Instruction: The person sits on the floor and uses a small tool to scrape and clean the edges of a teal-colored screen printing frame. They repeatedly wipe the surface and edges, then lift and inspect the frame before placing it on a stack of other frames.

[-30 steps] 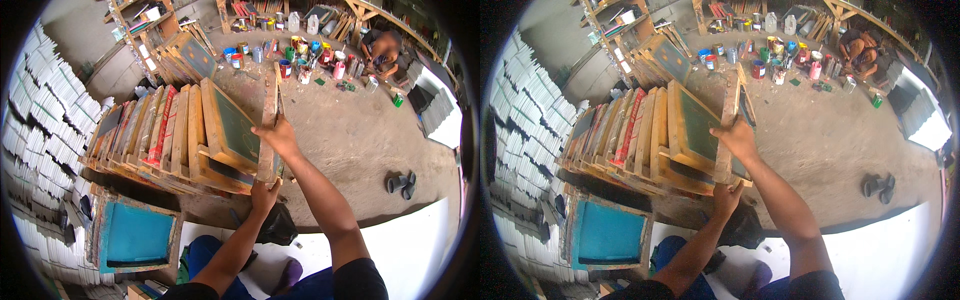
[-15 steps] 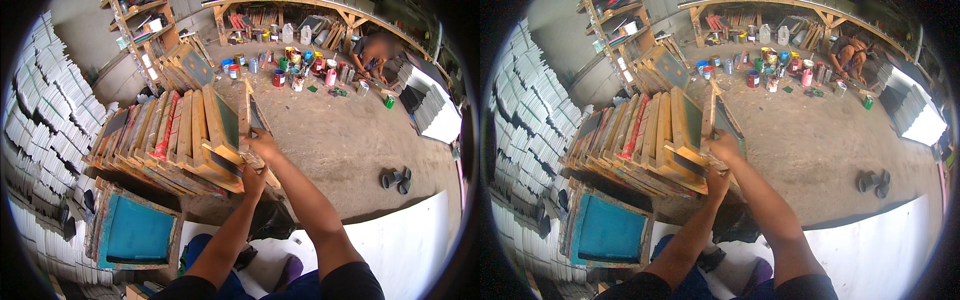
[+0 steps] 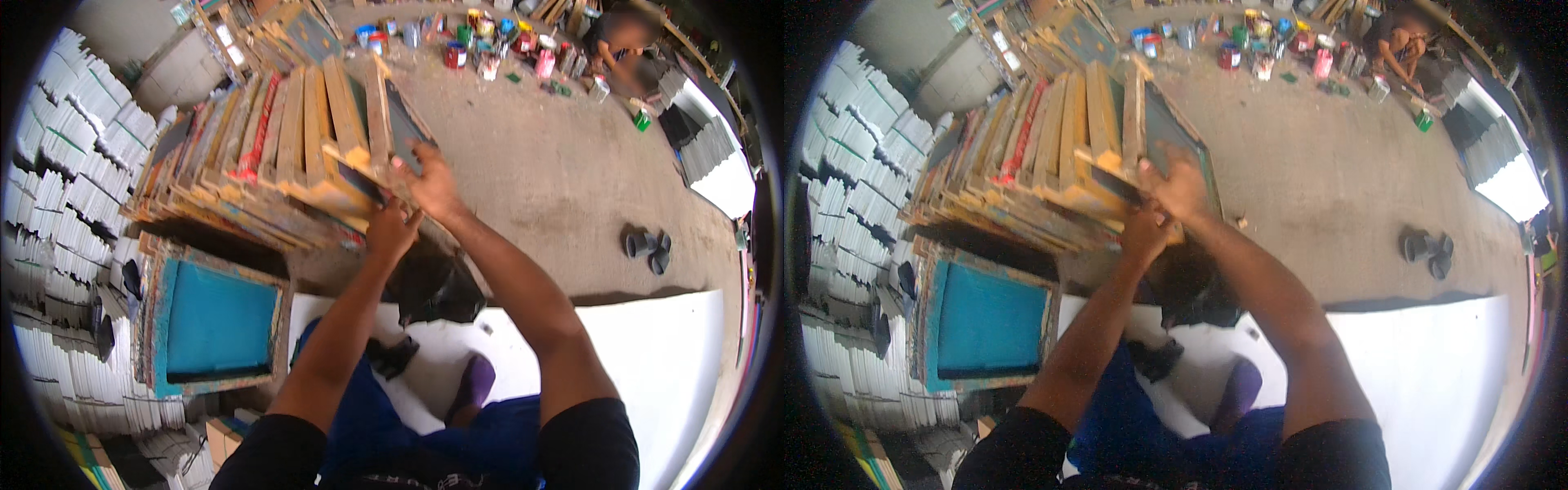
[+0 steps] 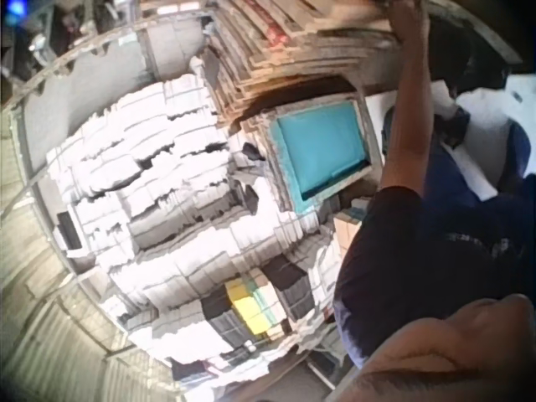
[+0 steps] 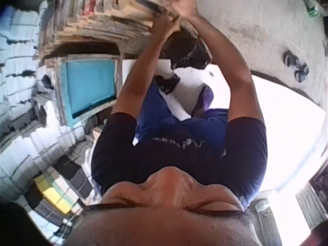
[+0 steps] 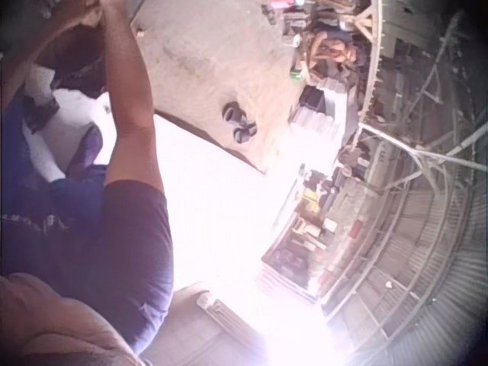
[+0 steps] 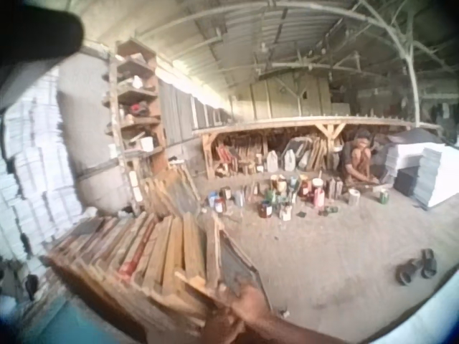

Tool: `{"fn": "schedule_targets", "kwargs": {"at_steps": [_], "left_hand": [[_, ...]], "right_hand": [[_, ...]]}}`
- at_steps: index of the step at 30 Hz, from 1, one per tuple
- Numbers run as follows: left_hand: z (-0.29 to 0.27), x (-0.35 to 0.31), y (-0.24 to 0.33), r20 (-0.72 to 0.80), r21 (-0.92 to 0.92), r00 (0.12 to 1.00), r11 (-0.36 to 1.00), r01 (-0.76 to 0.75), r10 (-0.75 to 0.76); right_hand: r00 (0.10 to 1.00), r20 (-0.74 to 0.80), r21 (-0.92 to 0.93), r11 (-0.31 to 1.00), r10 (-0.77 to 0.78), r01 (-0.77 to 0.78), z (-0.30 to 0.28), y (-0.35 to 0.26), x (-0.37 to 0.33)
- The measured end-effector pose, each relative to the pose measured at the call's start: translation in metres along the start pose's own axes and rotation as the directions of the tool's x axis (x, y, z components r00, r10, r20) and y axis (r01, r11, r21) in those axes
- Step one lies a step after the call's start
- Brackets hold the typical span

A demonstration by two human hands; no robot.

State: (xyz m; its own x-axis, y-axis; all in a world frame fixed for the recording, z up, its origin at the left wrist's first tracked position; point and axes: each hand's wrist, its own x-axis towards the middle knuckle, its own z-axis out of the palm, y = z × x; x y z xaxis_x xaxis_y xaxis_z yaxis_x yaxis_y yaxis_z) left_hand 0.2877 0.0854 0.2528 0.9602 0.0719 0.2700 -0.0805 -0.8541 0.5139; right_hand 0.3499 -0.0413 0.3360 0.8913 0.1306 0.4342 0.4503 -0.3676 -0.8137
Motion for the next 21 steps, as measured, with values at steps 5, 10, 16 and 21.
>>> {"fn": "schedule_targets", "kwargs": {"at_steps": [5, 10, 16, 21], "left_hand": [[-0.009, -0.105, -0.054, 0.432, -0.063, 0.881, 0.968, 0.243, -0.193], [-0.012, -0.213, -0.095, 0.711, 0.319, 0.653, 0.947, 0.032, -0.261], [0.013, -0.286, -0.114, 0.760, 0.356, 0.578, 0.935, 0.012, -0.297], [0.011, -0.278, -0.120, 0.620, 0.067, 0.729, 0.945, 0.321, -0.292]], "right_hand": [[0.869, 0.251, -0.202, 0.855, -0.427, 0.478, -0.020, 0.014, -0.120], [0.420, 0.905, -0.207, 0.801, -0.060, 0.561, 0.041, 0.035, -0.259], [0.444, 0.853, -0.431, 0.850, 0.274, 0.303, 0.091, 0.043, -0.380], [0.715, 0.629, -0.520, 0.849, 0.305, 0.095, 0.078, 0.038, -0.402]]}}
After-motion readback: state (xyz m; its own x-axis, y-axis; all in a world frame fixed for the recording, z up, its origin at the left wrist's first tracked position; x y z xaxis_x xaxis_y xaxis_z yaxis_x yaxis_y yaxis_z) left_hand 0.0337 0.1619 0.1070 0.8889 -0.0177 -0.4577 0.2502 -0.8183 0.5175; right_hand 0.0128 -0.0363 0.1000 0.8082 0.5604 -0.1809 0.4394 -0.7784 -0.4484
